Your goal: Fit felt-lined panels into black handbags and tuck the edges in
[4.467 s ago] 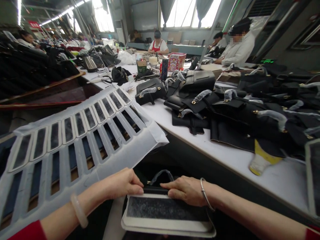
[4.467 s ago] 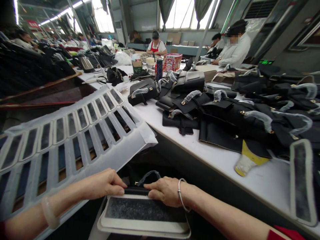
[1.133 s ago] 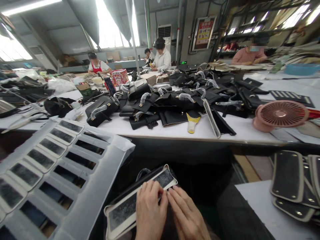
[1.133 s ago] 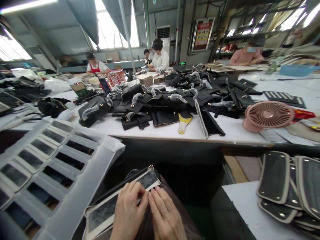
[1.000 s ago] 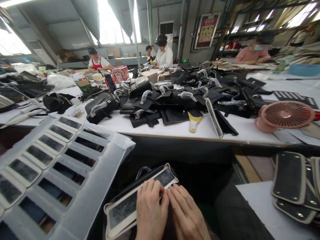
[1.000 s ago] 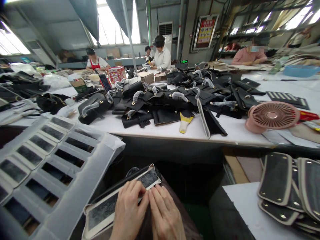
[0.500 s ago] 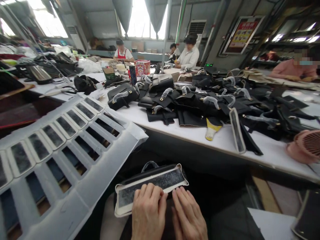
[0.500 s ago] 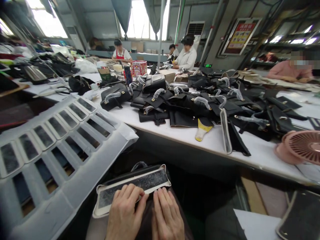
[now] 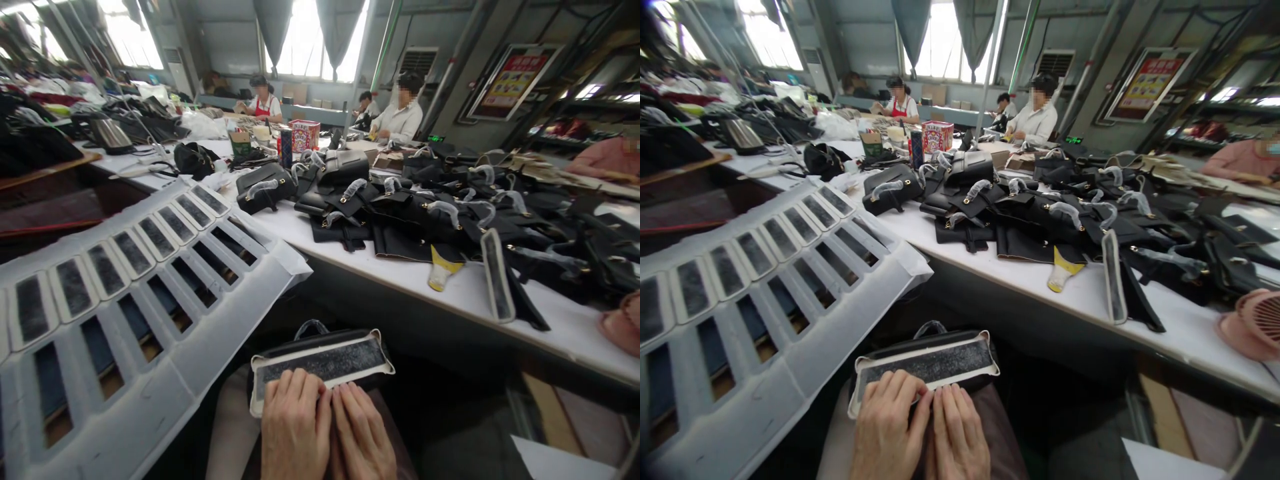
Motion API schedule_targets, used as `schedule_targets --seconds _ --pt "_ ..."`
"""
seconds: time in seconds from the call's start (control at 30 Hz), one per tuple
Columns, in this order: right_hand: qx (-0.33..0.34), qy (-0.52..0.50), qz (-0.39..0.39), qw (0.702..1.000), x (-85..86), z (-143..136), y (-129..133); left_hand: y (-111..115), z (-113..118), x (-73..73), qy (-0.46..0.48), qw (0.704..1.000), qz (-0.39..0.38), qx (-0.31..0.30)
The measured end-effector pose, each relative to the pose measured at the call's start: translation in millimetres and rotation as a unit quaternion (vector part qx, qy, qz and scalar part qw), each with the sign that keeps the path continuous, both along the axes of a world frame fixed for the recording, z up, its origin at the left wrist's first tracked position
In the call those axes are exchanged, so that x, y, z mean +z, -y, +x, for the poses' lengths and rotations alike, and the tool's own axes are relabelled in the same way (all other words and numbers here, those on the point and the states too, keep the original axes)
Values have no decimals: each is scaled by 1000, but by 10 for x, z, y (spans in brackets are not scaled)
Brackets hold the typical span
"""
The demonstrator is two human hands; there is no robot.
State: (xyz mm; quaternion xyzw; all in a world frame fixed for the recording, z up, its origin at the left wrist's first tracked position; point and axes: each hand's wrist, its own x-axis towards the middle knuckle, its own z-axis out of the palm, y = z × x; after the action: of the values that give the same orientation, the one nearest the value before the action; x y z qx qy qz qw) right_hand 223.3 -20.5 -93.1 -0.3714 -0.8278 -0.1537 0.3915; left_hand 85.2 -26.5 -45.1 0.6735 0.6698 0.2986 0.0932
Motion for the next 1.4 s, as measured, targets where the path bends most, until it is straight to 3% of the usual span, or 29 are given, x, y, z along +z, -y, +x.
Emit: schedule_targets --seconds 0.43,0.87,1.3,1.4 --pt "31 -5 -2 1000 21 -277 51 162 -331 -78 49 996 66 33" --pt "40 20 9 999 107 -551 89 249 -629 -261 -25 985 164 53" --pt "40 30 13 999 -46 -719 150 331 -975 -576 -87 971 221 -12" --pt "34 23 14 999 -78 -748 163 311 -969 -592 -62 975 214 11"
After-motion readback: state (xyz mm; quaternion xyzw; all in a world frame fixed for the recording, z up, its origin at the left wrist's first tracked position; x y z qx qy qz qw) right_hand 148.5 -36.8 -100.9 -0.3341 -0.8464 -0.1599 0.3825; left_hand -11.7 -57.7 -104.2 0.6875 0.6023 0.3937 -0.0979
